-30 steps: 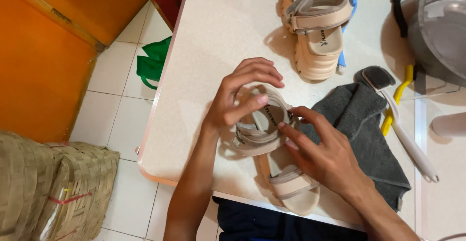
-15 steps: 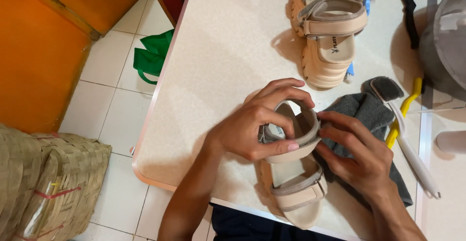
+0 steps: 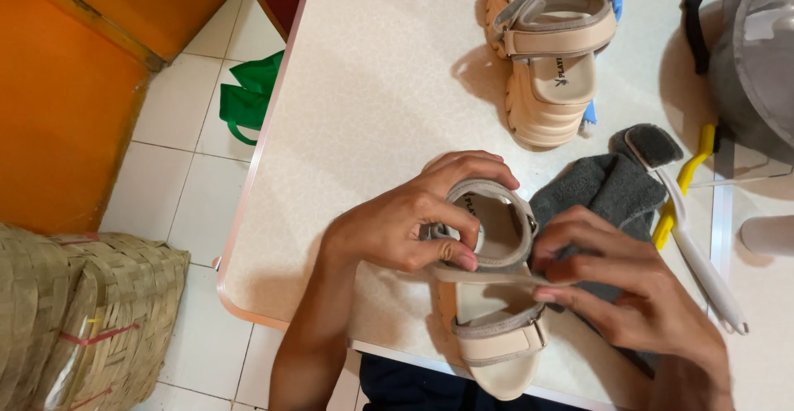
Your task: The person cleans a pair of beige sandals on a white table using a brush and a dark cloth. They scrub the straps and soles, wipe the surfaces, and apply a cleaning liquid from a white bottle before continuing to scrub and wipe the sandals.
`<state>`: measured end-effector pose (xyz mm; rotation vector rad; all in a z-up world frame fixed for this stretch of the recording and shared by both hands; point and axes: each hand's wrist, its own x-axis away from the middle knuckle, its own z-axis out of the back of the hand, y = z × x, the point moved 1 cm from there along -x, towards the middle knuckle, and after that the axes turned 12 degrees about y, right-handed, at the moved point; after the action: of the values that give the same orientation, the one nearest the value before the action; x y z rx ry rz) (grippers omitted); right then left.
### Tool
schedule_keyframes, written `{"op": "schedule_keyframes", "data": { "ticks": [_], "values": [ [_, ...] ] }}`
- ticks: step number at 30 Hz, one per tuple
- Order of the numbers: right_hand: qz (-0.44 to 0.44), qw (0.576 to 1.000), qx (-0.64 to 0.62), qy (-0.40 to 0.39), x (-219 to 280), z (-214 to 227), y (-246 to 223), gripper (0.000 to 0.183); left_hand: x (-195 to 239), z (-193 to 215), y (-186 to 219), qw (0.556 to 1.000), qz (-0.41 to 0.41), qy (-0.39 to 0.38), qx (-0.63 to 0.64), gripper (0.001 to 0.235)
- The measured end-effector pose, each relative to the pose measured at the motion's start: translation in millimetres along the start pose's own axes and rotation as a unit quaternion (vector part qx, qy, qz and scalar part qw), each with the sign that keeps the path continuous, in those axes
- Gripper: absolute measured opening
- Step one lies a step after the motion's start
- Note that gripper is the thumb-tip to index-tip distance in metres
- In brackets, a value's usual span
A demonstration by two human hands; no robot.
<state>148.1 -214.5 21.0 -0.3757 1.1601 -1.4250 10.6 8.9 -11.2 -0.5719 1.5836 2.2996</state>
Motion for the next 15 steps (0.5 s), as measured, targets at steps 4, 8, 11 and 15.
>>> {"op": "schedule_keyframes", "data": {
  "ticks": [4, 8, 11, 15],
  "values": [
    [-0.096, 0.994, -0.042, -0.011, 7.8, 16.0, -1.6, 0.019, 1.2, 8.7, 4.1, 0.999, 0.044, -0.004, 0.029, 0.013],
    [-0.057, 0.993, -0.084, 0.052, 3.1, 8.4, 0.4, 0.016, -2.9, 3.8, 9.6, 0.998, 0.052, 0.009, 0.039, 0.018],
    [-0.083, 0.988, -0.070, 0.109, 5.3, 1.4, 6.3, 0.017, -3.5, 2.3, 12.3, 0.997, 0.056, 0.019, 0.039, 0.019],
    [-0.080, 0.987, -0.080, 0.113, 7.8, -2.7, 16.0, 0.015, -4.9, 2.1, 13.7, 0.998, 0.046, 0.027, 0.035, 0.018]
  ]
}}
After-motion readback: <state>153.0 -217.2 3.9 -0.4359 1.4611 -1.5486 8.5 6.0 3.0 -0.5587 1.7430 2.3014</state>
